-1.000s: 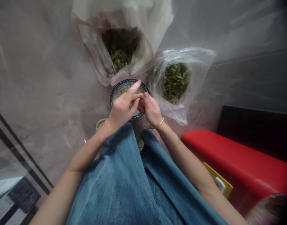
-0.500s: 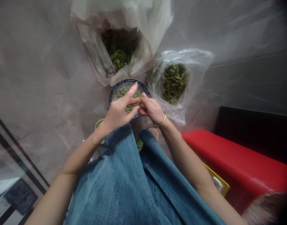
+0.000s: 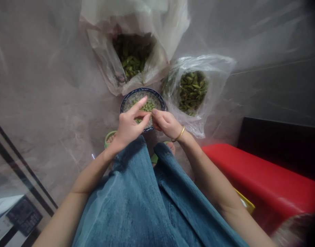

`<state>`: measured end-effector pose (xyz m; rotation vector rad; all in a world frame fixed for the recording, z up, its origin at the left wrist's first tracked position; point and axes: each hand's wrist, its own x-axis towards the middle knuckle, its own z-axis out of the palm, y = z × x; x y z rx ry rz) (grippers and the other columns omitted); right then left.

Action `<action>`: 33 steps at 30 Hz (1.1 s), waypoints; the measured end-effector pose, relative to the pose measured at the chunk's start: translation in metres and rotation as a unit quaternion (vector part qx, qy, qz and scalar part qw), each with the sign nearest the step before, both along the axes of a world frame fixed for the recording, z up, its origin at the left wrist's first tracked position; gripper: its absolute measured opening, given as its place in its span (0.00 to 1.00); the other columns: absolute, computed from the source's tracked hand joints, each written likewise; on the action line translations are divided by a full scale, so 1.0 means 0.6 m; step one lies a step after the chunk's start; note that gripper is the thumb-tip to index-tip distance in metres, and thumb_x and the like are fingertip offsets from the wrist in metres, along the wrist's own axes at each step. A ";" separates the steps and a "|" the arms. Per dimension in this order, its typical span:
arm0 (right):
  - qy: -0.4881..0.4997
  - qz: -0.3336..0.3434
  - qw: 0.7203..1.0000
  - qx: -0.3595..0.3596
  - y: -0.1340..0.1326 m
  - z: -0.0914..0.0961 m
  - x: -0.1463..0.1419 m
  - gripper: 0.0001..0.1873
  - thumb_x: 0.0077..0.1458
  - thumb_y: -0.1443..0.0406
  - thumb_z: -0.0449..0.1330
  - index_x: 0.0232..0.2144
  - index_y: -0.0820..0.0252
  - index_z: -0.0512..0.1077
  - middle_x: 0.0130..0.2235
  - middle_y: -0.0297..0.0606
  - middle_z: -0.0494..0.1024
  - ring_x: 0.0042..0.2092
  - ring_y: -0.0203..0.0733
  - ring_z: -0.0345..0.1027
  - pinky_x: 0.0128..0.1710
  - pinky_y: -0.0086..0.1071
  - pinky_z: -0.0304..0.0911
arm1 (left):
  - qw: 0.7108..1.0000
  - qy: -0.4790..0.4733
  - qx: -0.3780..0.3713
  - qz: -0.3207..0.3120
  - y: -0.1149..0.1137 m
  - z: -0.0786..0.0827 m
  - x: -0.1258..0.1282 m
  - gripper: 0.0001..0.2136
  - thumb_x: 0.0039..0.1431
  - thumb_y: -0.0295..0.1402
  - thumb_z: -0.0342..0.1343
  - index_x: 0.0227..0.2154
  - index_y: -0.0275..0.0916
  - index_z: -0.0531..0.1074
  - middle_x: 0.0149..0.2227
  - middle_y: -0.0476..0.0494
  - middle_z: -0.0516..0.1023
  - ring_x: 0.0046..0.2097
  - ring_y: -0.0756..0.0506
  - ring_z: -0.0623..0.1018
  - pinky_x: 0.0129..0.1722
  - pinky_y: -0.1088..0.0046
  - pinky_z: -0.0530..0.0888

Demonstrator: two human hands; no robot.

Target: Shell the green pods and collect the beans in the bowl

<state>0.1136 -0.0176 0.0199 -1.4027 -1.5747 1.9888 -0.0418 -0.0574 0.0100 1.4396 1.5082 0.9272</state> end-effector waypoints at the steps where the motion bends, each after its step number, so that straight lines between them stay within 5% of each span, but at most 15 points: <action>1: -0.014 0.010 1.000 0.020 0.000 0.000 0.000 0.34 0.56 0.39 0.43 0.15 0.59 0.59 0.16 0.31 0.61 0.21 0.31 0.53 0.23 0.29 0.50 | 1.000 -0.017 -0.015 0.004 0.000 -0.005 -0.001 0.23 0.60 0.32 0.55 0.58 0.40 0.63 0.35 0.49 0.83 0.34 0.51 0.81 0.39 0.76 0.79; 8: 0.005 0.016 0.998 0.056 -0.007 -0.010 -0.003 0.26 0.60 0.46 0.47 0.22 0.59 0.62 0.22 0.31 0.64 0.26 0.33 0.57 0.29 0.31 0.55 | 0.999 -0.024 -0.025 0.017 0.002 -0.016 -0.003 0.22 0.62 0.33 0.53 0.59 0.38 0.61 0.36 0.46 0.82 0.35 0.50 0.81 0.39 0.74 0.80; 17: 0.085 -0.107 0.985 -0.107 -0.020 -0.030 -0.008 0.07 0.56 0.60 0.51 0.32 0.58 0.61 0.22 0.27 0.64 0.22 0.31 0.58 0.22 0.27 0.54 | 0.993 0.063 0.089 0.050 0.004 -0.006 0.019 0.13 0.61 0.32 0.55 0.49 0.39 0.70 0.42 0.46 0.81 0.42 0.51 0.81 0.49 0.76 0.75; 23: 0.098 -0.104 0.979 -0.146 -0.018 -0.028 -0.009 0.11 0.57 0.57 0.52 0.29 0.57 0.58 0.22 0.27 0.65 0.21 0.30 0.58 0.21 0.26 0.53 | 0.995 0.043 0.080 0.046 0.010 -0.016 0.012 0.13 0.65 0.36 0.50 0.51 0.40 0.69 0.41 0.47 0.81 0.42 0.52 0.81 0.47 0.78 0.75; 26: 0.078 -0.087 0.988 -0.096 -0.019 -0.034 -0.006 0.14 0.59 0.54 0.49 0.29 0.57 0.59 0.22 0.28 0.64 0.22 0.31 0.57 0.23 0.27 0.55 | 0.993 0.059 0.086 0.060 0.030 -0.022 -0.005 0.14 0.66 0.38 0.49 0.51 0.40 0.67 0.41 0.48 0.81 0.42 0.51 0.80 0.46 0.77 0.75; 29: -0.051 -0.019 0.998 0.035 -0.025 -0.041 -0.008 0.16 0.59 0.54 0.49 0.27 0.58 0.62 0.23 0.31 0.65 0.26 0.34 0.61 0.28 0.29 0.59 | 0.987 0.081 0.104 0.088 0.076 -0.040 -0.037 0.16 0.67 0.39 0.47 0.54 0.40 0.64 0.45 0.46 0.79 0.45 0.50 0.79 0.48 0.74 0.74; 33: -0.237 0.053 0.953 0.183 -0.024 -0.050 0.000 0.12 0.56 0.61 0.55 0.39 0.62 0.70 0.33 0.42 0.76 0.36 0.42 0.69 0.39 0.34 0.63 | 0.986 0.112 0.108 0.067 0.160 -0.073 -0.079 0.24 0.65 0.44 0.48 0.59 0.38 0.58 0.52 0.45 0.74 0.54 0.47 0.73 0.58 0.65 0.68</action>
